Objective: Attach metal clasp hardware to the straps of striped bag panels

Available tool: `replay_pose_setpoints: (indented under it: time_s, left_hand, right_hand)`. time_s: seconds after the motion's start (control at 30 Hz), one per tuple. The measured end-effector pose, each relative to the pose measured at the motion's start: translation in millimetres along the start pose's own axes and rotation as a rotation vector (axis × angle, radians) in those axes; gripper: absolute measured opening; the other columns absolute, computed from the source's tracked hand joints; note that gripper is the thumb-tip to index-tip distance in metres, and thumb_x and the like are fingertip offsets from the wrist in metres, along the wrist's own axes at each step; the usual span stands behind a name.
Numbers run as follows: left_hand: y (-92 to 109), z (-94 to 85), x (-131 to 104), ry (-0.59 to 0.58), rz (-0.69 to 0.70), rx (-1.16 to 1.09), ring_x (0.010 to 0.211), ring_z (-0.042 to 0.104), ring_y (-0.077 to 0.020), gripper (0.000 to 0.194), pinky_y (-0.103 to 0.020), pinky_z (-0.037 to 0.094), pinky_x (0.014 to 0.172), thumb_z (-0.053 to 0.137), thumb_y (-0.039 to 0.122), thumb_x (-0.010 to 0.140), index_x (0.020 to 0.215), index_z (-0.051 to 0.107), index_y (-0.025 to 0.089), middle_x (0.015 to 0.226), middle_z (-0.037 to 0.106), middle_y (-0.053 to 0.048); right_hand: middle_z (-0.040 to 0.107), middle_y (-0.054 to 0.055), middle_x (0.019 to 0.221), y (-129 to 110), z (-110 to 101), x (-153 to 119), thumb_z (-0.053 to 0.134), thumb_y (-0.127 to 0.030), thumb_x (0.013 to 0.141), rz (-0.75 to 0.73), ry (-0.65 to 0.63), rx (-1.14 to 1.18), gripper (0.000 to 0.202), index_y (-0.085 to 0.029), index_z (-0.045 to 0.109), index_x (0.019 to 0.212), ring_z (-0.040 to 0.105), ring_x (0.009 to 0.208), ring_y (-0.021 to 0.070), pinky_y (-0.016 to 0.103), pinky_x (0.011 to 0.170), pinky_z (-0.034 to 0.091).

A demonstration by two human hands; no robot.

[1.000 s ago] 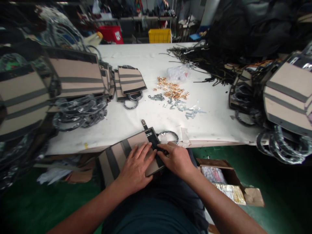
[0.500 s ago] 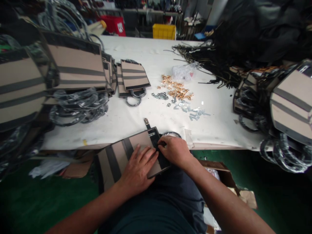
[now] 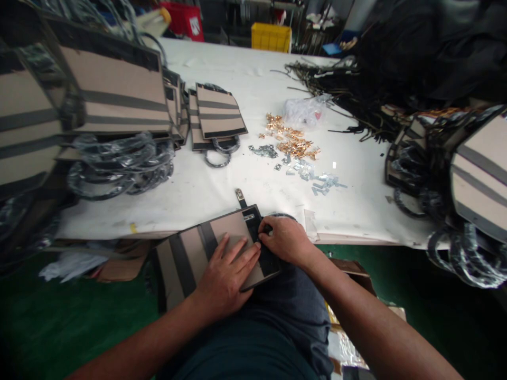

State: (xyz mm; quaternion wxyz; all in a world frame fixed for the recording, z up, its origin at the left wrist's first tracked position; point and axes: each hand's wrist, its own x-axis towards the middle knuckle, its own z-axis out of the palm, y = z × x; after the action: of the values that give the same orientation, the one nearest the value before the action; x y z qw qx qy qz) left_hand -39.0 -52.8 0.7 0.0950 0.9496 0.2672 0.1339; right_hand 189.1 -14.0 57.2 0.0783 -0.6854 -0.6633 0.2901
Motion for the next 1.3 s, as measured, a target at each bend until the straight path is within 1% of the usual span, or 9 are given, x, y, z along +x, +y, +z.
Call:
replay_pose_setpoints:
  time_s: [0.17,0.3,0.4,0.5,0.63,0.77,1.1,1.17,1.3]
  left_hand:
    - [0.3,-2.3,-0.1,-0.039,0.016,0.021,0.151,0.039,-0.0382,0.07,-0.066,0.005,0.131,0.057,0.054,0.098,0.157,0.05,0.016,0.165,0.047,-0.006]
    - [1.7,-4.6,0.7,-0.058,0.014,0.033,0.151,0.038,-0.0385,0.071,-0.066,0.008,0.13,0.058,0.054,0.098,0.158,0.048,0.016,0.165,0.048,-0.006]
    - [2.5,-6.2,1.7,-0.073,0.003,0.043,0.151,0.039,-0.0381,0.074,-0.066,0.013,0.13,0.061,0.054,0.096,0.158,0.048,0.016,0.164,0.049,-0.009]
    - [2.3,-5.9,1.3,-0.067,0.001,0.046,0.15,0.041,-0.038,0.073,-0.065,0.016,0.13,0.062,0.054,0.095,0.157,0.05,0.017,0.162,0.052,-0.01]
    - [1.2,-1.0,-1.2,-0.028,0.021,0.036,0.148,0.043,-0.0379,0.069,-0.066,0.014,0.13,0.063,0.052,0.095,0.154,0.054,0.017,0.157,0.057,-0.01]
    - [1.3,3.5,-2.4,-0.006,0.018,0.015,0.148,0.044,-0.0379,0.068,-0.066,0.01,0.131,0.063,0.051,0.096,0.153,0.054,0.017,0.157,0.057,-0.01]
    - [2.9,-3.5,2.7,-0.043,0.007,-0.014,0.145,0.047,-0.039,0.067,-0.068,0.015,0.129,0.067,0.048,0.093,0.151,0.056,0.017,0.153,0.061,-0.01]
    - [2.7,-3.8,1.8,-0.029,0.003,-0.02,0.145,0.047,-0.0384,0.066,-0.067,0.014,0.13,0.067,0.048,0.093,0.151,0.056,0.017,0.152,0.062,-0.011]
    - [1.9,0.1,-2.4,0.031,0.008,-0.036,0.145,0.047,-0.0371,0.067,-0.065,0.013,0.131,0.068,0.048,0.093,0.15,0.056,0.015,0.154,0.06,-0.011]
  right_hand:
    - [0.077,0.001,0.09,-0.6,0.6,1.0,0.068,-0.029,0.086,-0.005,-0.007,-0.019,0.012,-0.027,0.077,0.095,0.066,0.079,0.0187,0.028,0.07,0.042]
    - [0.074,0.001,0.085,1.9,-1.1,0.5,0.068,-0.027,0.085,-0.025,-0.016,0.026,0.012,-0.025,0.076,0.093,0.063,0.075,0.0178,0.027,0.068,0.041]
    - [0.07,-0.001,0.078,3.8,-5.2,-0.9,0.067,-0.027,0.083,-0.043,-0.068,0.102,0.013,-0.025,0.076,0.093,0.059,0.069,0.0161,0.027,0.064,0.04]
    - [0.069,-0.002,0.078,3.0,-8.6,-2.7,0.07,-0.029,0.081,-0.056,-0.11,0.143,0.016,-0.025,0.075,0.095,0.058,0.068,0.0158,0.026,0.064,0.04]
    - [0.071,-0.001,0.08,-2.0,-6.6,-4.2,0.07,-0.031,0.079,-0.021,-0.064,0.062,0.016,-0.025,0.075,0.093,0.059,0.071,0.0168,0.027,0.064,0.04]
    - [0.073,0.0,0.085,-4.2,-1.7,-4.9,0.071,-0.033,0.078,-0.006,-0.014,-0.009,0.016,-0.026,0.074,0.092,0.062,0.075,0.0181,0.028,0.066,0.04]
    - [0.072,0.0,0.083,-5.2,1.9,-1.6,0.071,-0.036,0.077,-0.014,-0.023,-0.129,0.016,-0.027,0.072,0.091,0.06,0.074,0.0186,0.028,0.065,0.037]
    - [0.071,0.0,0.082,-7.6,1.5,-1.6,0.071,-0.035,0.076,-0.011,-0.029,-0.143,0.015,-0.027,0.072,0.089,0.06,0.074,0.0187,0.028,0.064,0.035]
    - [0.071,0.0,0.083,-9.5,-1.3,-3.9,0.069,-0.035,0.078,-0.015,-0.063,-0.08,0.015,-0.027,0.072,0.09,0.061,0.075,0.0182,0.028,0.065,0.036]
